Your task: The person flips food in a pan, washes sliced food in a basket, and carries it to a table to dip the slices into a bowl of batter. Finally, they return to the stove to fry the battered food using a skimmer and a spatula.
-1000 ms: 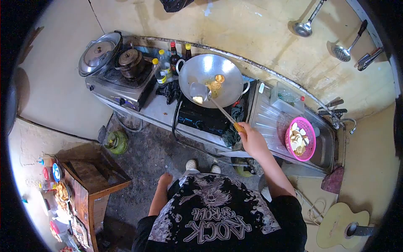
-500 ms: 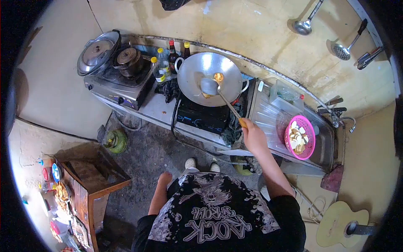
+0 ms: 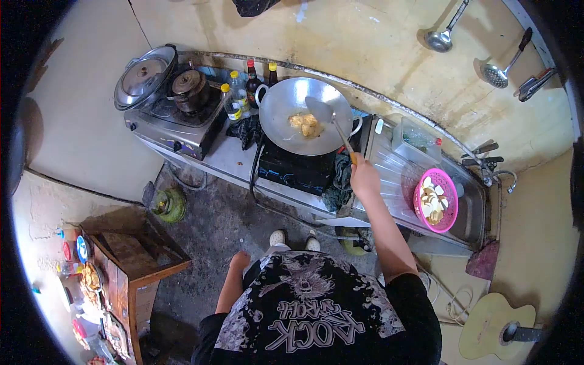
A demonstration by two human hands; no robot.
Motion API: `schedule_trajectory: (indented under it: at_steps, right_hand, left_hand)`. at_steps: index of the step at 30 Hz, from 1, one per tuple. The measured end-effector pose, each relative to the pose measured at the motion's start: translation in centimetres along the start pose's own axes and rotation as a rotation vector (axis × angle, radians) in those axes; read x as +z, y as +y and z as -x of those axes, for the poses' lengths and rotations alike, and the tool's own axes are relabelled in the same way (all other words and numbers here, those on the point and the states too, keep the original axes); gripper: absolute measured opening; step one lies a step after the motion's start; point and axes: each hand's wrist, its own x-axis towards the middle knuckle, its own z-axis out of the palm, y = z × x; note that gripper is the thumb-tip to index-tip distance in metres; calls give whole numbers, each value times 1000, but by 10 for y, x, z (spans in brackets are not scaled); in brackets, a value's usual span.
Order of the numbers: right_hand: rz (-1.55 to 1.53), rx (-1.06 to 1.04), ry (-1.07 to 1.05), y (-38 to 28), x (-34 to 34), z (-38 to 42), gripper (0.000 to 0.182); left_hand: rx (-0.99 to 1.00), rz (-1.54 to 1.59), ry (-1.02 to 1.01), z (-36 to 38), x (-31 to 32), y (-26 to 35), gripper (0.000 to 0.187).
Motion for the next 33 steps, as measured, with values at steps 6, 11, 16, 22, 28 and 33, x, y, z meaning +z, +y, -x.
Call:
schedule_trajectory:
  at_steps: [6, 11, 16, 22, 28, 33]
  right_hand:
    - [-22, -42, -17, -4, 3, 12, 30]
    - [5, -42, -74, -2, 5, 11, 32]
    - [-22, -1, 37, -6, 7, -2, 36]
    - [64, -125, 181, -1, 40, -11, 47]
    - [-9, -101, 153, -14, 60, 8, 52]
    - [-20, -141, 269, 1, 61, 22, 48]
  left_hand:
    - [200, -309, -127, 1, -9, 1, 32]
    - [289, -319, -74, -24, 29, -36, 32]
    - [332, -289, -59, -16, 13, -19, 33]
    - [76, -56, -48, -14, 19, -23, 37]
    - [-22, 20, -107, 13, -21, 0, 36]
    - [219, -230, -155, 8, -16, -25, 34]
